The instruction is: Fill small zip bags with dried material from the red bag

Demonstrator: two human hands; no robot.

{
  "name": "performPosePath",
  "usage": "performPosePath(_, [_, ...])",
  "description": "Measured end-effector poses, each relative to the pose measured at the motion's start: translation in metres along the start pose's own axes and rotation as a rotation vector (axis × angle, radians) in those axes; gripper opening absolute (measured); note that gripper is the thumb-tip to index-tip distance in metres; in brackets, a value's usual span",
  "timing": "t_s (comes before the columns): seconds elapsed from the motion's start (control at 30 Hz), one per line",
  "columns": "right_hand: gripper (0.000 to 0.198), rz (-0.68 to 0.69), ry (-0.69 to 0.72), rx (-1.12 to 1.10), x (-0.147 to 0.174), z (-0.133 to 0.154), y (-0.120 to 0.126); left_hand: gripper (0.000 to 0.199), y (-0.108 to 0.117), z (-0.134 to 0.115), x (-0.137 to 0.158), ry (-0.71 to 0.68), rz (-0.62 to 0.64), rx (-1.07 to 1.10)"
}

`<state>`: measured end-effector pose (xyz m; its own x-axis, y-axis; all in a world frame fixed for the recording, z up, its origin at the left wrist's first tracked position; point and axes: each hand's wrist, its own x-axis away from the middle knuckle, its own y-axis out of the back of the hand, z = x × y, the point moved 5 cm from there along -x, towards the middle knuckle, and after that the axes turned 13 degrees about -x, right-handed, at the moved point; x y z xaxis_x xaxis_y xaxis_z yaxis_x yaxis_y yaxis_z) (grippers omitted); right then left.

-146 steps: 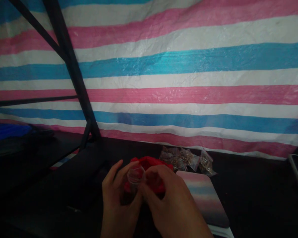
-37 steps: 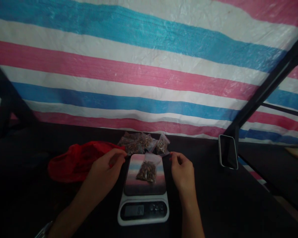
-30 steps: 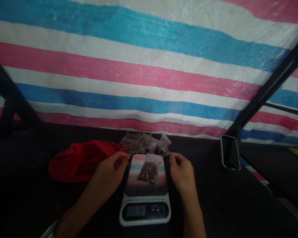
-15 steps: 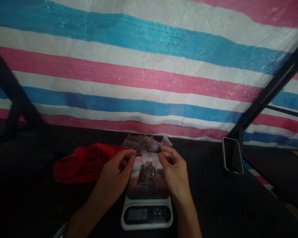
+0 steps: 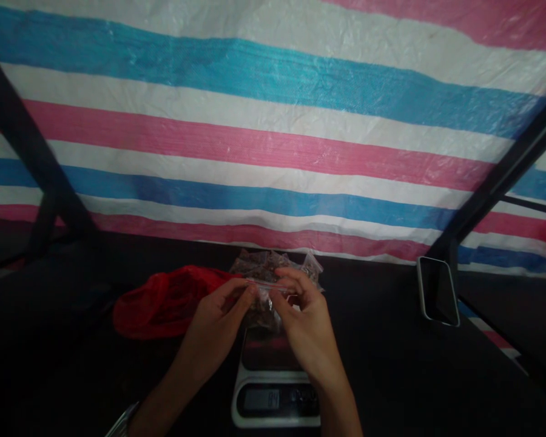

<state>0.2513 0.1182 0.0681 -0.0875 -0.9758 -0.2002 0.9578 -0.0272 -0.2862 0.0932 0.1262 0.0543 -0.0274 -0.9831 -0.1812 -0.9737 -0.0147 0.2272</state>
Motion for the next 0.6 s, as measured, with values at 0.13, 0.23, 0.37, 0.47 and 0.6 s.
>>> performPosePath(0.13, [0.039, -0.018, 0.027, 0.022, -0.0001, 0.0011, -0.0047, 0.028, 0.0018, 0.0006, 0.0004, 0.007, 0.012, -0.006])
performPosePath(0.23, [0.044, -0.005, 0.017, 0.015, -0.0010, -0.0007, -0.0057, 0.028, 0.0043, -0.0001, 0.0011, 0.006, 0.006, -0.023])
performPosePath(0.37, [0.049, 0.012, 0.002, -0.011, -0.0017, -0.0030, -0.0054, 0.029, 0.0051, 0.0013, 0.0016, -0.002, 0.026, 0.019])
performPosePath(0.47, [0.048, 0.013, -0.001, -0.015, -0.0015, -0.0023, -0.0060, 0.028, 0.0059, 0.0035, 0.0018, 0.011, 0.028, 0.021])
performPosePath(0.6, [0.047, -0.001, 0.002, -0.033, -0.0011, -0.0004, -0.0069, 0.027, 0.0077, 0.0021, 0.0019, 0.002, 0.017, 0.003])
